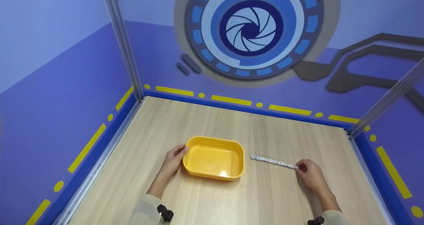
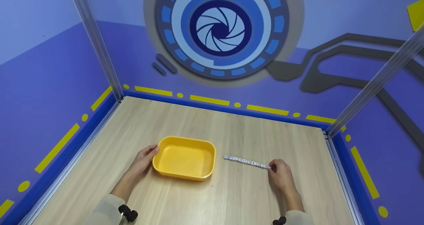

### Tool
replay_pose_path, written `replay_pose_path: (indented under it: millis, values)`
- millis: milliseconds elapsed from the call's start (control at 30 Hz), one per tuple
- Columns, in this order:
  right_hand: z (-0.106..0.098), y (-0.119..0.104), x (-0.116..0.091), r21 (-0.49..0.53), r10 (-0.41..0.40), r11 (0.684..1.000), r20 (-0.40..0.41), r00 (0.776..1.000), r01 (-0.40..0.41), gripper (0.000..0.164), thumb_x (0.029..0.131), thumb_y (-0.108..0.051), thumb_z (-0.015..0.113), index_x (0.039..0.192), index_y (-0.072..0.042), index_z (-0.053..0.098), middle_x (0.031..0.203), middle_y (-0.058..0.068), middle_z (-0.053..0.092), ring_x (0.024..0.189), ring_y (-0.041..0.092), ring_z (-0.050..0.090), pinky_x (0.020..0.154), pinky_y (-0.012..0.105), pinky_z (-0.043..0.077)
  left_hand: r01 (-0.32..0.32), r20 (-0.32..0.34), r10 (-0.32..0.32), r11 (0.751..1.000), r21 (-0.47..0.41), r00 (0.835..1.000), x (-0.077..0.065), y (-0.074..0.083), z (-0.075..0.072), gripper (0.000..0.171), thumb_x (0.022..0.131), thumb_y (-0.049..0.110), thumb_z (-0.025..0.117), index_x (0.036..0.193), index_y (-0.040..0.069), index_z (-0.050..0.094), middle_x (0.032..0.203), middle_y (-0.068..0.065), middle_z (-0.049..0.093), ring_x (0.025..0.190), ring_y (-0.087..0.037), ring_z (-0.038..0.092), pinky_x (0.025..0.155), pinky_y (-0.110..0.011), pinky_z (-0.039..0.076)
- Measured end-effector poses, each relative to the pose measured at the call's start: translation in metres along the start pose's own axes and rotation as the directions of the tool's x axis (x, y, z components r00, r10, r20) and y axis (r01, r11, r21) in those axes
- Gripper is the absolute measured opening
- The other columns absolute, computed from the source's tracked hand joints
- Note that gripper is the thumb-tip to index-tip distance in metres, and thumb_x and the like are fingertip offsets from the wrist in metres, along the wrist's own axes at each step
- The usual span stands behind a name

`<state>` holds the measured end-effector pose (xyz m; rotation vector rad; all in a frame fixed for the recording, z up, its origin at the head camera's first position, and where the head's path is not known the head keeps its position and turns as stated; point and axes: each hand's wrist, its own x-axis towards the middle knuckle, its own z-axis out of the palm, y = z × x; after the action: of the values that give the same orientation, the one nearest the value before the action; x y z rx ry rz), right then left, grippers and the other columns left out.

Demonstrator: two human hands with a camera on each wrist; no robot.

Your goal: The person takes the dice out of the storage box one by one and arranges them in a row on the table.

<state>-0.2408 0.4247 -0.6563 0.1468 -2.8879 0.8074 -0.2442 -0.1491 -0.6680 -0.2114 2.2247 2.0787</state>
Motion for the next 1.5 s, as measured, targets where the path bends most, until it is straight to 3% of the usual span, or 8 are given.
replay_pose_path:
  millis: [167, 300, 500, 733, 1033, 1267, 1500]
  values:
    - [0.003, 0.002, -0.002, 0.007, 0.003, 1.0, -0.012, 1.0, -0.003, 0.015, 0.088, -0.002, 0.071, 0.103, -0.005, 0.066, 0.095, 0.007, 0.062, 0.084, 0.019, 0.057, 0.067, 0.028, 0.049, -0.017, 0.037, 0.019, 0.997, -0.071, 0.999, 0.0, -0.001, 0.0, 0.051, 0.097, 0.044, 0.061, 0.135, 0.01, 0.057, 0.133, -0.01, 0.058, 0.121, -0.024, 0.056, 0.101, -0.037, 0.048]
    - [0.004, 0.003, -0.004, 0.012, 0.021, 1.0, -0.022, 1.0, -0.021, 0.017, 0.088, -0.003, 0.071, 0.104, -0.005, 0.066, 0.096, 0.007, 0.062, 0.085, 0.019, 0.057, 0.069, 0.03, 0.049, -0.034, 0.042, 0.037, 0.997, -0.075, 0.998, 0.0, -0.002, 0.002, 0.053, 0.097, 0.045, 0.062, 0.135, 0.009, 0.057, 0.133, -0.011, 0.058, 0.121, -0.025, 0.056, 0.1, -0.034, 0.049]
    - [0.004, 0.003, -0.002, 0.02, 0.028, 0.999, -0.015, 0.999, -0.028, 0.019, 0.089, -0.003, 0.07, 0.107, -0.004, 0.065, 0.098, 0.007, 0.062, 0.086, 0.019, 0.057, 0.07, 0.03, 0.049, -0.002, 0.044, 0.006, 0.995, -0.097, 0.999, 0.0, -0.001, 0.002, 0.05, 0.098, 0.042, 0.062, 0.135, 0.01, 0.057, 0.133, -0.012, 0.058, 0.12, -0.025, 0.057, 0.098, -0.035, 0.05]
    - [0.008, 0.002, -0.002, 0.064, 0.033, 0.997, -0.007, 0.999, -0.033, 0.018, 0.09, -0.002, 0.068, 0.107, -0.003, 0.065, 0.099, 0.008, 0.06, 0.087, 0.02, 0.056, 0.069, 0.027, 0.048, -0.001, 0.009, 0.002, 1.0, -0.025, 1.0, -0.002, -0.002, -0.001, 0.054, 0.095, 0.049, 0.063, 0.134, 0.012, 0.059, 0.129, -0.006, 0.06, 0.118, -0.021, 0.057, 0.098, -0.035, 0.05]
    - [0.014, 0.009, -0.004, 0.16, 0.082, 0.983, 0.025, 0.996, -0.085, 0.021, 0.091, -0.004, 0.068, 0.112, -0.004, 0.064, 0.102, 0.009, 0.059, 0.088, 0.019, 0.055, 0.067, 0.021, 0.049, -0.001, 0.027, 0.002, 1.0, -0.026, 1.0, -0.001, -0.003, -0.003, 0.054, 0.095, 0.048, 0.062, 0.134, 0.011, 0.058, 0.131, -0.008, 0.06, 0.118, -0.021, 0.058, 0.096, -0.032, 0.051]
    - [0.008, 0.013, -0.008, 0.192, 0.092, 0.977, 0.028, 0.995, -0.096, 0.024, 0.092, -0.006, 0.067, 0.116, -0.004, 0.063, 0.106, 0.01, 0.059, 0.092, 0.02, 0.055, 0.07, 0.021, 0.048, -0.034, 0.054, 0.038, 0.998, -0.059, 0.998, 0.001, 0.001, 0.001, 0.052, 0.096, 0.047, 0.062, 0.134, 0.012, 0.058, 0.132, -0.009, 0.058, 0.12, -0.024, 0.056, 0.1, -0.037, 0.048]
    - [-0.002, 0.013, -0.009, 0.215, 0.131, 0.966, 0.073, 0.989, -0.143, 0.027, 0.094, -0.008, 0.066, 0.12, -0.005, 0.062, 0.107, 0.01, 0.062, 0.094, 0.022, 0.056, 0.072, 0.021, 0.049, -0.034, 0.008, 0.034, 0.999, 0.009, 0.999, -0.002, 0.001, 0.005, 0.054, 0.094, 0.052, 0.062, 0.134, 0.015, 0.059, 0.131, -0.002, 0.06, 0.121, -0.019, 0.056, 0.103, -0.038, 0.046]
